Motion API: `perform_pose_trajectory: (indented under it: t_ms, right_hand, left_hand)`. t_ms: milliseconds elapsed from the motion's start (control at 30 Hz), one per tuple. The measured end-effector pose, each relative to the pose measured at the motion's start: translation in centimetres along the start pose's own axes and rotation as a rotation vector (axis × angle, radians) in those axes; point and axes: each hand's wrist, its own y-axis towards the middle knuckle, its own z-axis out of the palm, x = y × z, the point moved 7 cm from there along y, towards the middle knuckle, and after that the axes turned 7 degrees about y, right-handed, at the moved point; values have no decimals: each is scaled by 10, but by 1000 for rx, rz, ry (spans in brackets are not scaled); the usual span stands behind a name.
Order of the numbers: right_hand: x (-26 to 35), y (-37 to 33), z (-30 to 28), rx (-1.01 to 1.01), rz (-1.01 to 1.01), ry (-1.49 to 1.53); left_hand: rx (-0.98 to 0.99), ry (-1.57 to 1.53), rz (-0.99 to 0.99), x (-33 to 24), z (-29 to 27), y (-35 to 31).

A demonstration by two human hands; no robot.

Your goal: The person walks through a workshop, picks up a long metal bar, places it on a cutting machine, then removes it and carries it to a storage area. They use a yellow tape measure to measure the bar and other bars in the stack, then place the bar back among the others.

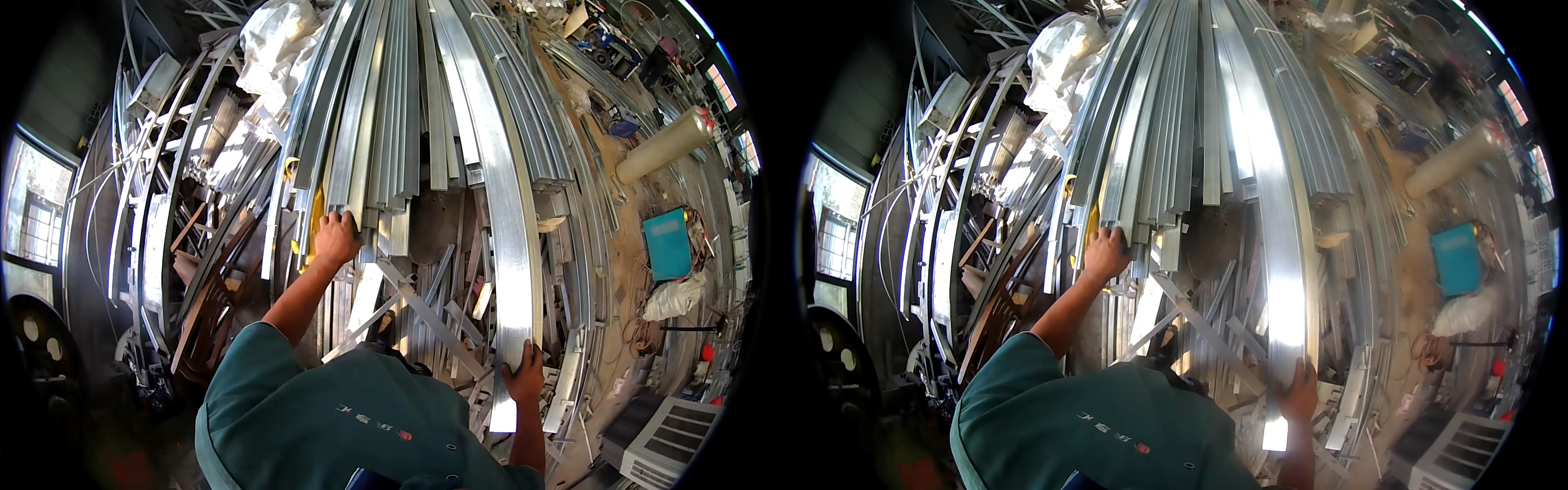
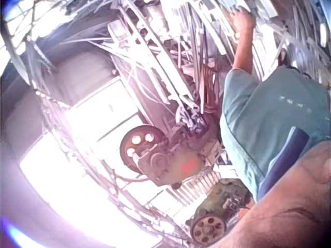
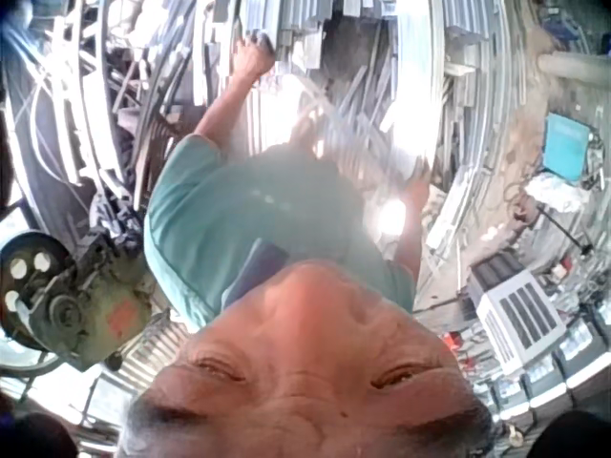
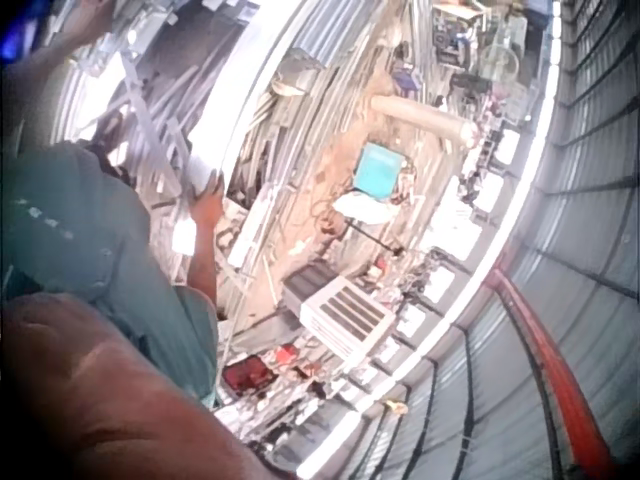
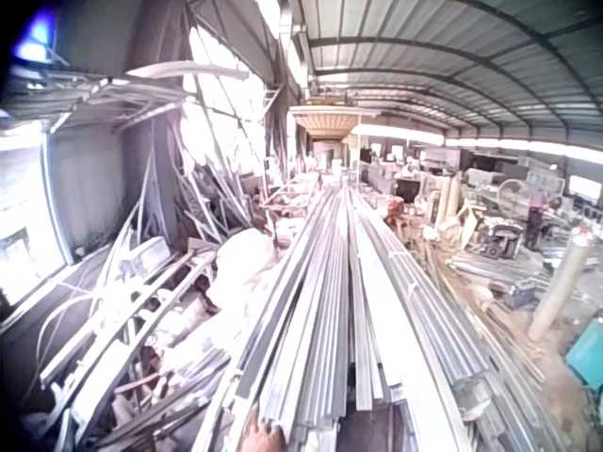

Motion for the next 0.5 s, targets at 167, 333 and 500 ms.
perform_pose_trajectory:
  t_ms: [167,333,500]
  right_hand:
    - [-2,4,0,24,3,-10]
    - [-9,-2,1,28,36,-37]
    - [-14,-1,2,30,35,23]
  left_hand:
    - [-60,176,-68,-13,17,10]
    - [110,143,-237,-27,27,39]
    - [266,137,-246,-20,19,52]
